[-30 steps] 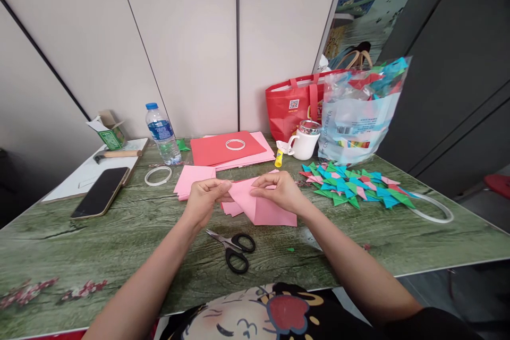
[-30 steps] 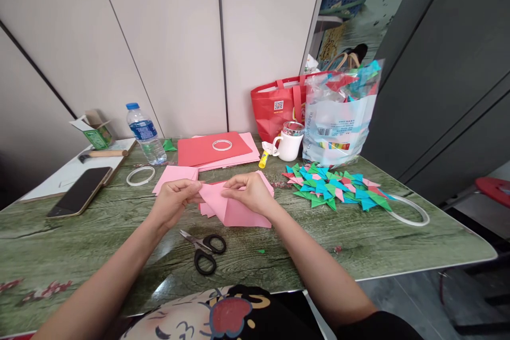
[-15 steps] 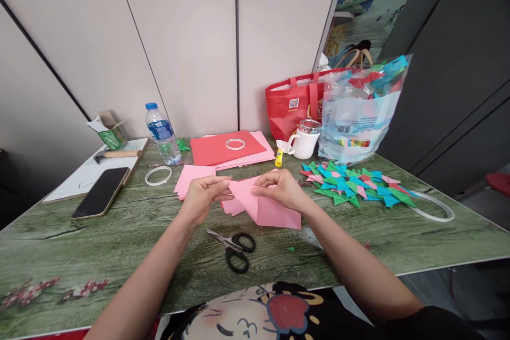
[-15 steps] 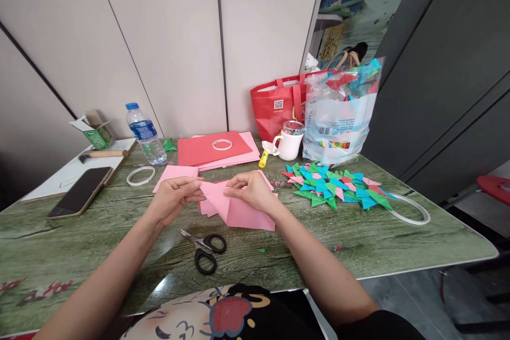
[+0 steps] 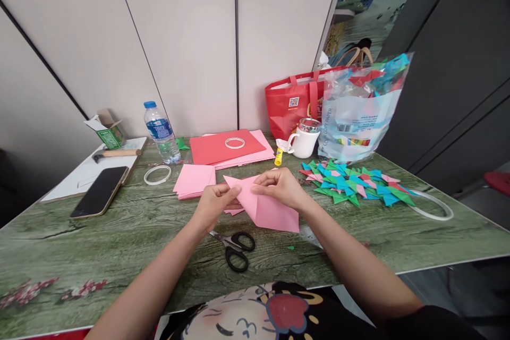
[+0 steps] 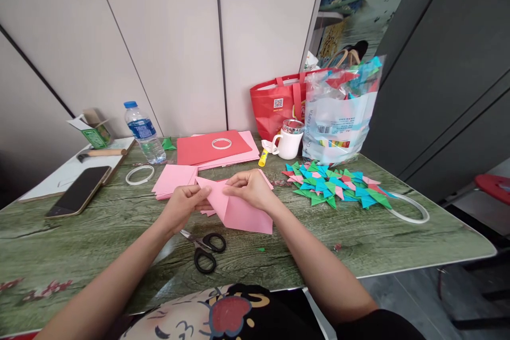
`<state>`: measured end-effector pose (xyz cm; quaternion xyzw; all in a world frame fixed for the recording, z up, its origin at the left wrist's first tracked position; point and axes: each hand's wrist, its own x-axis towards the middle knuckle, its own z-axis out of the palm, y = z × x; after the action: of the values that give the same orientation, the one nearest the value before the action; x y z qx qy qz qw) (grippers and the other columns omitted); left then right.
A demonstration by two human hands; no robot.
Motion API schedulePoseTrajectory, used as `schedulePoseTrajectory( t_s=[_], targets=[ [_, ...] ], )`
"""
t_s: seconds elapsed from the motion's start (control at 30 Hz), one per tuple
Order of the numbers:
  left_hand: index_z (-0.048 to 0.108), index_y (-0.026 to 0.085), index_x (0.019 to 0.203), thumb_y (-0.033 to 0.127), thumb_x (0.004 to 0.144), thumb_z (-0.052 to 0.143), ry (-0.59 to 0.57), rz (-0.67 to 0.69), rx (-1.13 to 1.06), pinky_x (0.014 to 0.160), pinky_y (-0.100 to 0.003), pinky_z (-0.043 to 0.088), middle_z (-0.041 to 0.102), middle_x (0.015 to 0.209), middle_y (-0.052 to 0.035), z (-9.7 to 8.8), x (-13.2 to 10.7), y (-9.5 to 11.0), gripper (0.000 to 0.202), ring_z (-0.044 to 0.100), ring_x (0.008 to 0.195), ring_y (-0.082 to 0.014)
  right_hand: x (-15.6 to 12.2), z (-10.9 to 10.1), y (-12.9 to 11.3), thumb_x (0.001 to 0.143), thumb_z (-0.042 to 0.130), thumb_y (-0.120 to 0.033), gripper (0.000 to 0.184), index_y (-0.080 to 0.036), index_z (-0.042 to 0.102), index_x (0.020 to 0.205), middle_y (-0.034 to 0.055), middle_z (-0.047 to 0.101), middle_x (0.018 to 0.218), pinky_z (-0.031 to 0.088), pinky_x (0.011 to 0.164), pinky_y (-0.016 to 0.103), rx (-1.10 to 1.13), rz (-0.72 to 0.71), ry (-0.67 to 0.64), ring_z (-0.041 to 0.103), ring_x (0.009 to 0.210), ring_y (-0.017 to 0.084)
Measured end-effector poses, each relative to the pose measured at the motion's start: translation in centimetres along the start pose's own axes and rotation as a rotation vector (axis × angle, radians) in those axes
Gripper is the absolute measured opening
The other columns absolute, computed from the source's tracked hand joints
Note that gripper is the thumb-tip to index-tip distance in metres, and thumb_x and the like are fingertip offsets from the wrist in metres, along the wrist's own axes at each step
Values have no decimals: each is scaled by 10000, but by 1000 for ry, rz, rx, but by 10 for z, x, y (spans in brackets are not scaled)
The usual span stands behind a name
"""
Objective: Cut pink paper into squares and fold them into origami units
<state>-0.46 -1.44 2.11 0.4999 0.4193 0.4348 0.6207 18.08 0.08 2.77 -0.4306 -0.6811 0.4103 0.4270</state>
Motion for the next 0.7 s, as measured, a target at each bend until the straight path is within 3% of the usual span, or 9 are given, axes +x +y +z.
schedulePoseTrajectory(
  t_s=[0.3,0.43,0.57,0.7],
  targets=[
    [635,136,587,374,582,711,66,95,36,619,-320,529,663,596,-6,-1,1,-1,249,631,582,-174,-1,3,-1,562,711,-424,324,-125,669,678,52,678,663,451,511,235,8,-16,1,594,571,134],
    [661,140,667,407,634,665,-13,20,39,659,-324,524,674,638,-24,1,-1,-3,269,638,623,-181,0,2,-1,561,717,-414,329,-119,674,699,62,684,684,452,531,236,35,0,39,605,607,145],
    [665,142,635,427,647,644,-119,-5,128,666,-318,521,675,648,-36,5,-4,-8,286,629,623,-176,-1,2,0,566,716,-415,332,-126,678,725,55,689,681,440,511,228,64,21,68,604,585,140],
    [652,143,571,424,643,649,-84,11,166,627,-293,517,653,581,-20,8,-4,-14,290,600,564,-151,-1,3,1,566,716,-417,331,-126,676,720,54,689,670,436,487,222,91,28,79,600,559,136]
  ],
)
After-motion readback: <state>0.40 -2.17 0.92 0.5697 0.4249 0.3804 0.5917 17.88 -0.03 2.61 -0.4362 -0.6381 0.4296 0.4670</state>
